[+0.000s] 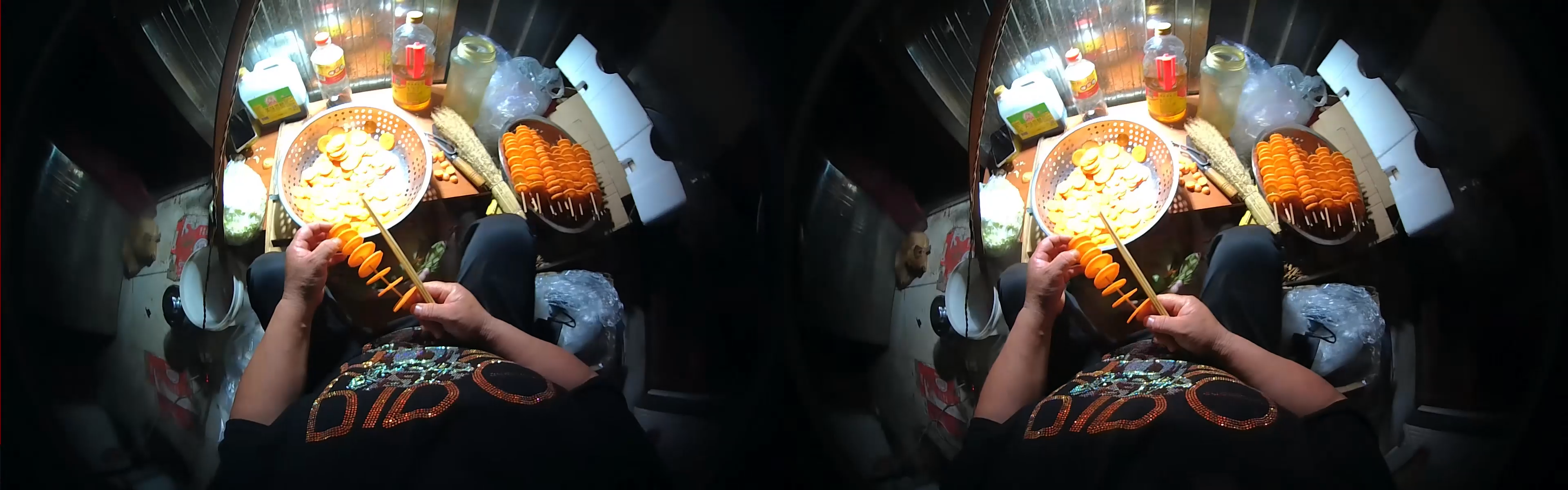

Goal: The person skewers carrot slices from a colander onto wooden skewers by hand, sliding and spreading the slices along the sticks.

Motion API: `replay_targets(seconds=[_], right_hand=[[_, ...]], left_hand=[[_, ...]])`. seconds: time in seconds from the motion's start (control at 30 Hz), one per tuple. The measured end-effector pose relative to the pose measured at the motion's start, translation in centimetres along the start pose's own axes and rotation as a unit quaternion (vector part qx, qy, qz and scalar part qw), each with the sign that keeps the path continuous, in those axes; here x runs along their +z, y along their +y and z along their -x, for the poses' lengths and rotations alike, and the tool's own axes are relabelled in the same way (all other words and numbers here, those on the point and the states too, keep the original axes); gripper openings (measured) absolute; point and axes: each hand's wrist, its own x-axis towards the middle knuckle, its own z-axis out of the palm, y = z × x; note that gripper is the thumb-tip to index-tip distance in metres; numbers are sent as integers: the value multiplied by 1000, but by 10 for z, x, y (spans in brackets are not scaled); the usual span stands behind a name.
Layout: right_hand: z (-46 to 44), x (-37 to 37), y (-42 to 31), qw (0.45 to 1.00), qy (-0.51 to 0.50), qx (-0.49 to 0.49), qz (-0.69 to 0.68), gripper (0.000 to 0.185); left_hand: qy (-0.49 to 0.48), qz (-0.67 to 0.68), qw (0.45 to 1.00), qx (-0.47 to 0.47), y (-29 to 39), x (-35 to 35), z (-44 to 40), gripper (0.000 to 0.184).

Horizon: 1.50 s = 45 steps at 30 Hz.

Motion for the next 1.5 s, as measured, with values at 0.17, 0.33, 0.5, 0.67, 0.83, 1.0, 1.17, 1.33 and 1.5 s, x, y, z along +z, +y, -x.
replay_targets(seconds=[0.17,0.33,0.5,0.67,0.83,1.0,1.17,1.33,1.5], right_hand=[[10,1,-4,1000,-7,-20,-21,21],[32,-15,-33,992,-10,-113,-53,23],[42,-76,-69,950,178,-247,-66,19],[43,-167,-98,877,402,-262,-11,8],[51,-241,-116,845,479,-235,30,13],[47,-284,-123,820,526,-208,81,12],[46,-290,-121,799,568,-136,144,9],[51,-281,-108,803,569,-109,138,6],[36,-323,-76,698,635,-116,310,23]], left_hand=[[34,-24,999,20,4,2,8,36],[93,-63,988,107,24,-11,18,30],[94,-115,973,175,18,-35,38,19],[105,-103,977,157,20,-32,42,14],[124,-83,978,145,21,-33,39,14],[126,-105,976,145,19,-33,36,14],[140,-90,976,141,16,-36,35,15],[145,-87,974,151,15,-37,38,14],[128,-76,974,168,17,-36,41,13]])
